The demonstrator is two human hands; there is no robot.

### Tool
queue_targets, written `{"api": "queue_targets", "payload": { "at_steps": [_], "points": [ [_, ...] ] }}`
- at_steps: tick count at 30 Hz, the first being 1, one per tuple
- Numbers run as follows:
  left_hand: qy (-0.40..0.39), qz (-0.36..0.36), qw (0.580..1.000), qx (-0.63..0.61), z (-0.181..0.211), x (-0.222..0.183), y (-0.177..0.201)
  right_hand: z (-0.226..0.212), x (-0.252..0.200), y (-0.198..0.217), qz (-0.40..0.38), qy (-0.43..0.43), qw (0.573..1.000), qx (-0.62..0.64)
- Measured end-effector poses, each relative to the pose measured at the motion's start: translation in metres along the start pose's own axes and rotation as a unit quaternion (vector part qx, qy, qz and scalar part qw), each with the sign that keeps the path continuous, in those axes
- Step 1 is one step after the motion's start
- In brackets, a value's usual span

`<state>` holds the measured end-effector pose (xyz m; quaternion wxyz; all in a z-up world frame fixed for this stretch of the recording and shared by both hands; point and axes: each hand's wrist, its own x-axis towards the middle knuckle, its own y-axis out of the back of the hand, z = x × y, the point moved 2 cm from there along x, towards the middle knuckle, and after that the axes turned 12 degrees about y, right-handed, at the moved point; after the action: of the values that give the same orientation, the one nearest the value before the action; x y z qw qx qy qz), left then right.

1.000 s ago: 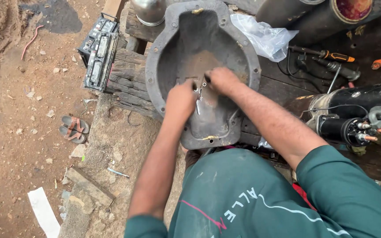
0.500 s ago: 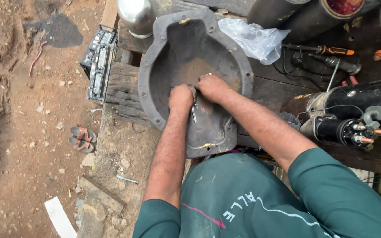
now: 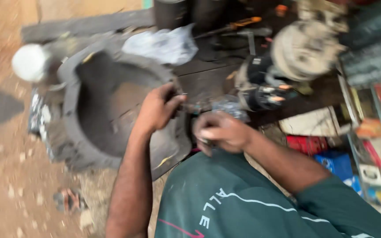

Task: Servicing and assembling components of a starter motor on a workbench using hand tools.

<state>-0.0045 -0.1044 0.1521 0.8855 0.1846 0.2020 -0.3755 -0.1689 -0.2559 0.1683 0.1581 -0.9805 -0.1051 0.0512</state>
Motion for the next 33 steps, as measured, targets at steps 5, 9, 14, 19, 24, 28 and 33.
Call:
{"api": "queue_targets", "payload": {
  "at_steps": [5, 9, 14, 19, 24, 28, 33],
  "points": [
    [-0.273, -0.077, 0.951, 0.121, 0.132, -0.024, -0.083, 0.013, -0.125, 0.016, 0.173, -0.010, 0.902, 0.396],
    [-0.316, -0.068, 0.929, 0.181, 0.157, 0.010, -0.144, 0.003, -0.165, 0.049, 0.254, 0.070, 0.909, 0.322],
    [-0.251, -0.062, 0.932, 0.256, 0.161, 0.019, -0.163, -0.031, -0.171, 0.101, 0.342, 0.224, 0.913, 0.013],
    [-0.198, -0.044, 0.925, 0.320, 0.173, 0.015, -0.165, -0.067, -0.145, 0.113, 0.370, 0.265, 0.859, -0.238],
    [-0.159, -0.030, 0.947, 0.278, 0.177, 0.002, -0.158, -0.080, -0.116, 0.113, 0.385, 0.289, 0.835, -0.269],
    [-0.133, -0.042, 0.971, 0.192, 0.169, -0.008, -0.147, -0.081, -0.112, 0.107, 0.381, 0.273, 0.823, -0.322],
    [-0.076, -0.077, 0.991, -0.076, 0.108, -0.015, -0.136, -0.110, -0.107, 0.092, 0.331, 0.287, 0.741, -0.509]
  ]
}}
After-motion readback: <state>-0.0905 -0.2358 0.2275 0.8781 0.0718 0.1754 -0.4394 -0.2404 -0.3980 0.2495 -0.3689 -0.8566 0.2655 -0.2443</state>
